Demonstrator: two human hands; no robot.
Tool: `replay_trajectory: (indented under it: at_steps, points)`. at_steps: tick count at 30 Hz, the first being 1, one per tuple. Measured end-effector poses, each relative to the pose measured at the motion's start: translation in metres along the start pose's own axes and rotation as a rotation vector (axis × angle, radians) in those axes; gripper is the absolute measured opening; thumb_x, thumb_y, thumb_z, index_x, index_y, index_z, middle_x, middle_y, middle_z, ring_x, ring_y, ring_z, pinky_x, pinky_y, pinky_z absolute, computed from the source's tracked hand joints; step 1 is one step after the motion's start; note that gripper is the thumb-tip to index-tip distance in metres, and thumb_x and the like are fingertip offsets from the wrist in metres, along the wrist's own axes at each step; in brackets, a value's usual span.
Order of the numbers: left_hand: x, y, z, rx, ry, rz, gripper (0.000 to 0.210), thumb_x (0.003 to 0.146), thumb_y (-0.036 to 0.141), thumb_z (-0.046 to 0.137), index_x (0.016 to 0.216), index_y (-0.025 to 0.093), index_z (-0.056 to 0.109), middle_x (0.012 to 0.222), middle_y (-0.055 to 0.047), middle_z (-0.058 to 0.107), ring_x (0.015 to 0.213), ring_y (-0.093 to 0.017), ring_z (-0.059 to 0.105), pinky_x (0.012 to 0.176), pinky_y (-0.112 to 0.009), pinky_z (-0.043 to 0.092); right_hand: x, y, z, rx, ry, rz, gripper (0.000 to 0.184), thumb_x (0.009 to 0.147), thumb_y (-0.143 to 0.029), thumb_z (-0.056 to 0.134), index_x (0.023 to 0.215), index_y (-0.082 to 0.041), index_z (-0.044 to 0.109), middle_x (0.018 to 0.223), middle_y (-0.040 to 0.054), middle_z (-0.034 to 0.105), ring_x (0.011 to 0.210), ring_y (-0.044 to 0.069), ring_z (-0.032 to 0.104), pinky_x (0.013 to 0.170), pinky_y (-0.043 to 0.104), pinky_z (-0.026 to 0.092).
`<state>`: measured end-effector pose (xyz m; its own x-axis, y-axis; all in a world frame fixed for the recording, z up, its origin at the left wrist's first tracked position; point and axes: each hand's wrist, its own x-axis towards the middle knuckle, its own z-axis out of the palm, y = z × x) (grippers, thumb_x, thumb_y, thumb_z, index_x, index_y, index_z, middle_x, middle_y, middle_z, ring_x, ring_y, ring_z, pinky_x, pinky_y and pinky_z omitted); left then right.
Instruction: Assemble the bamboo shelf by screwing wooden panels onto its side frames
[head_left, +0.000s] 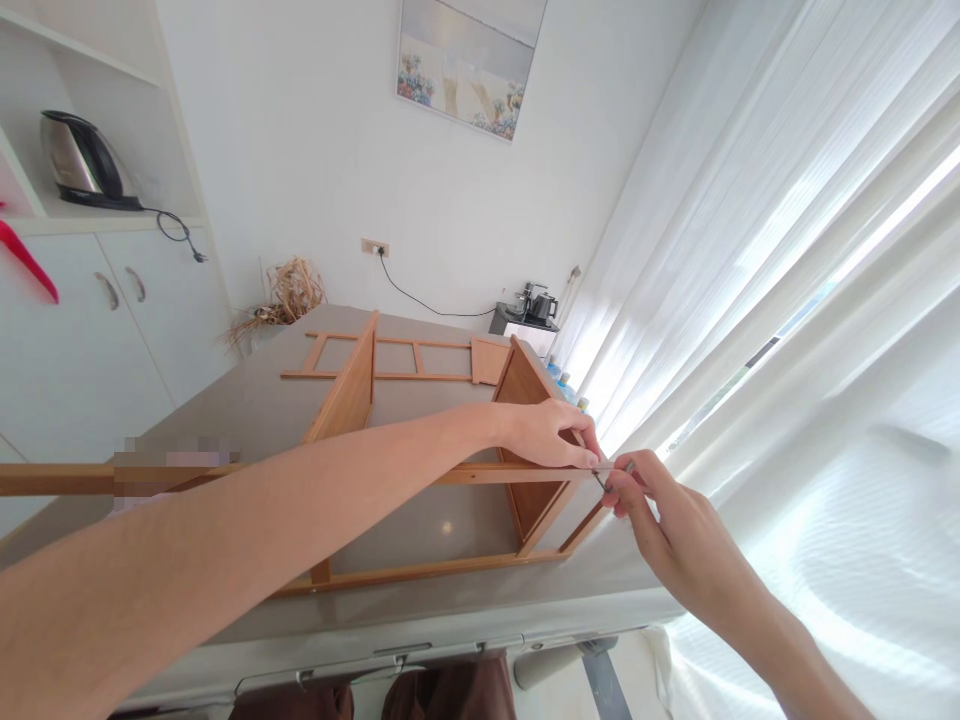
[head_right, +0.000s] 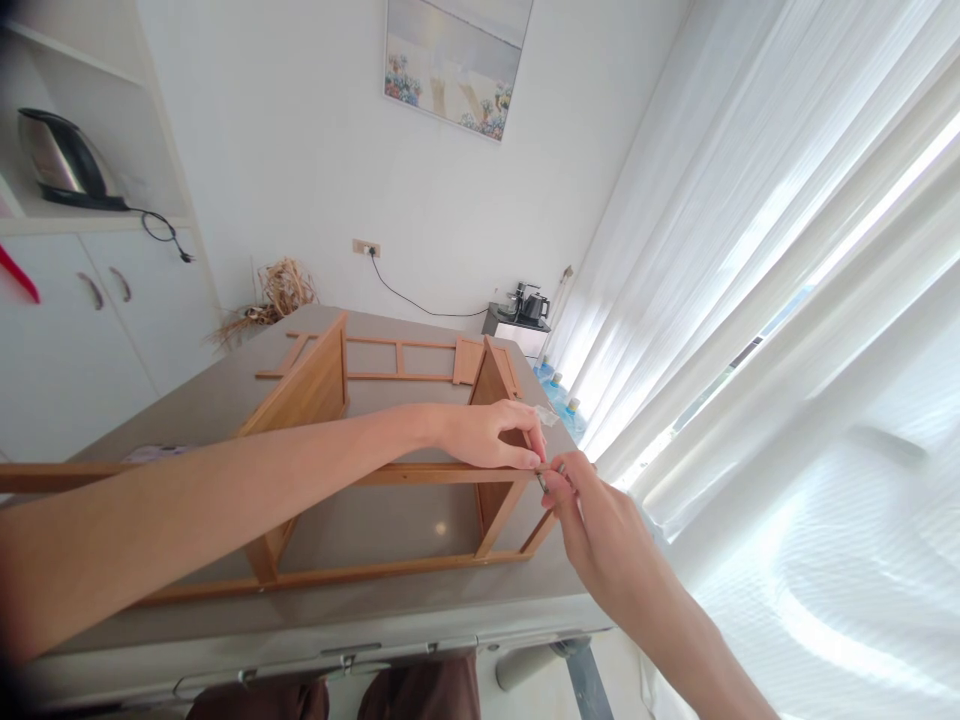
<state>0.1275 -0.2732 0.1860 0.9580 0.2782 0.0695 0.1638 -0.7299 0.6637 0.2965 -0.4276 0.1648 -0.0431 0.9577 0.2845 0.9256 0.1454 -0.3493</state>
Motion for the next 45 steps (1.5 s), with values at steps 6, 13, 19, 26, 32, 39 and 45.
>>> replay_trajectory:
  at_steps: [6,13,19,26,32,39,45]
  points:
    - [-0.001,0.003,0.0,-0.016,-0.002,-0.02,0.028,0.089,0.041,0.054,0.107,0.022,0.062,0.122,-0.004,0.06,0.115,-0.018,0.057,0.103,-0.031,0.045,-0.003,0.003,0.005,-0.038,0.041,-0.014,0.024,0.105,-0.043,0.028,0.099,-0.027,0.046,0.082,-0.0008,0.063,0.065,0.015,0.058,0.06,0.027,0.044]
    - [0.002,-0.004,0.001,-0.015,0.008,0.006,0.029,0.088,0.046,0.055,0.104,0.023,0.062,0.119,-0.003,0.061,0.114,-0.018,0.056,0.103,-0.032,0.045,0.001,-0.009,0.003,-0.119,0.046,-0.111,0.027,0.105,-0.039,0.028,0.084,-0.026,0.038,0.068,-0.0026,0.053,0.053,0.014,0.049,0.051,0.026,0.036]
    - [0.001,-0.002,0.001,0.003,0.008,0.015,0.029,0.09,0.044,0.053,0.106,0.022,0.062,0.12,-0.004,0.059,0.116,-0.018,0.055,0.105,-0.033,0.042,0.002,-0.007,0.0,0.055,0.03,0.018,0.025,0.105,-0.043,0.031,0.091,-0.027,0.044,0.078,-0.0025,0.064,0.062,0.014,0.058,0.058,0.026,0.043]
    - [0.001,0.002,0.0,0.008,-0.003,-0.002,0.028,0.09,0.043,0.053,0.107,0.022,0.062,0.121,-0.003,0.059,0.118,-0.018,0.053,0.106,-0.033,0.042,-0.004,0.005,0.011,0.162,0.119,0.04,0.025,0.104,-0.045,0.034,0.099,-0.026,0.049,0.085,-0.0011,0.068,0.078,0.016,0.066,0.07,0.029,0.049]
    - [0.001,0.001,0.0,-0.016,0.002,0.005,0.027,0.09,0.042,0.054,0.107,0.022,0.062,0.12,-0.004,0.059,0.117,-0.018,0.054,0.106,-0.033,0.042,-0.007,0.01,0.016,0.168,0.151,0.04,0.026,0.104,-0.045,0.034,0.098,-0.025,0.051,0.086,0.0011,0.069,0.079,0.017,0.067,0.069,0.029,0.05]
    - [-0.002,0.007,-0.001,-0.015,-0.005,-0.015,0.026,0.09,0.042,0.054,0.106,0.023,0.062,0.123,-0.003,0.059,0.122,-0.019,0.051,0.107,-0.034,0.041,-0.007,0.007,0.016,0.165,0.153,0.021,0.024,0.104,-0.044,0.036,0.099,-0.026,0.05,0.086,0.0006,0.067,0.077,0.016,0.065,0.068,0.028,0.049]
    - [-0.001,0.004,0.0,-0.026,-0.005,-0.001,0.027,0.09,0.043,0.054,0.106,0.022,0.062,0.12,-0.003,0.061,0.122,-0.02,0.051,0.107,-0.034,0.041,-0.004,-0.001,0.009,0.107,0.098,-0.024,0.025,0.105,-0.042,0.032,0.095,-0.026,0.049,0.081,-0.0008,0.065,0.064,0.014,0.059,0.058,0.026,0.043]
